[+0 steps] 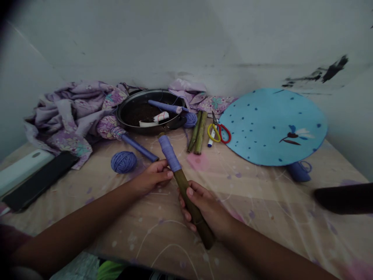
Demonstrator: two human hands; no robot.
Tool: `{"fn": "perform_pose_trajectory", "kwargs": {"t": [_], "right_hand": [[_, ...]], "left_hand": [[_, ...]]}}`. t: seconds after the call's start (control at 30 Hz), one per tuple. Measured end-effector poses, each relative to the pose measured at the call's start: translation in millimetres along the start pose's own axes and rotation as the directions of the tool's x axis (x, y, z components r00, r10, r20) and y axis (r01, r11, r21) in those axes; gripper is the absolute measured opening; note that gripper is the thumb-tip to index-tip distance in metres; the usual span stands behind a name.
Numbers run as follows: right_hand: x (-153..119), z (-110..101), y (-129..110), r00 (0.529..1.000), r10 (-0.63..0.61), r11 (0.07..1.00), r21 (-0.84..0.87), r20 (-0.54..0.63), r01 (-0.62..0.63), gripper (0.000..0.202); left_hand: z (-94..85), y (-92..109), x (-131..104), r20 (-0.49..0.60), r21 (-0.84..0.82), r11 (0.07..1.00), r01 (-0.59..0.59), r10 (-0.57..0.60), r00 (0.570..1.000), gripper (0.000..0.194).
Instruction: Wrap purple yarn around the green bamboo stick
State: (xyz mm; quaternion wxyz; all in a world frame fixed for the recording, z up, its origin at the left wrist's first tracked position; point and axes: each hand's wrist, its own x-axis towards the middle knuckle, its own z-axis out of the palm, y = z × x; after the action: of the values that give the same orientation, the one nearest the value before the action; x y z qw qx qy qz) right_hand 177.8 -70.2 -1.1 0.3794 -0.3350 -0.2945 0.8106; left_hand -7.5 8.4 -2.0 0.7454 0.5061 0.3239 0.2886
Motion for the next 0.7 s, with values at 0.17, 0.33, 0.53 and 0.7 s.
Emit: {"fn": "perform_pose_trajectory", "kwargs": {"t": [0.17,0.33,0.53,0.7], "right_hand": [[0.5,-0.5,-1.0,0.998,0.052,0.998,0.04,-0.028,-0.051,0.032],[2.8,-6.3,0.6,0.987,0.151,0.978,0.138,0.06,-0.158,0.03],[4.8,-7.5,1.6,0.993,0.072,0.978,0.189,0.098,-0.089,0.025],[6.1,-7.3,0.5,0.992,0.09,0.974,0.199,0.088,-0.106,0.02]], "left_hand": [[2.1,1.7,-2.3,-0.002,-0.005,1.0,0.012,-0.012,1.0,0.042],[7.8,6.0,-6.1,-0.015,-0.017,1.0,0.023,-0.024,1.0,0.046],[8.6,5.0,-4.7,-0.028,0.01,1.0,0.005,-0.005,1.0,0.048],[7.1,2.9,-3.4,-0.049,0.05,0.998,-0.027,0.029,0.998,0.048]]}}
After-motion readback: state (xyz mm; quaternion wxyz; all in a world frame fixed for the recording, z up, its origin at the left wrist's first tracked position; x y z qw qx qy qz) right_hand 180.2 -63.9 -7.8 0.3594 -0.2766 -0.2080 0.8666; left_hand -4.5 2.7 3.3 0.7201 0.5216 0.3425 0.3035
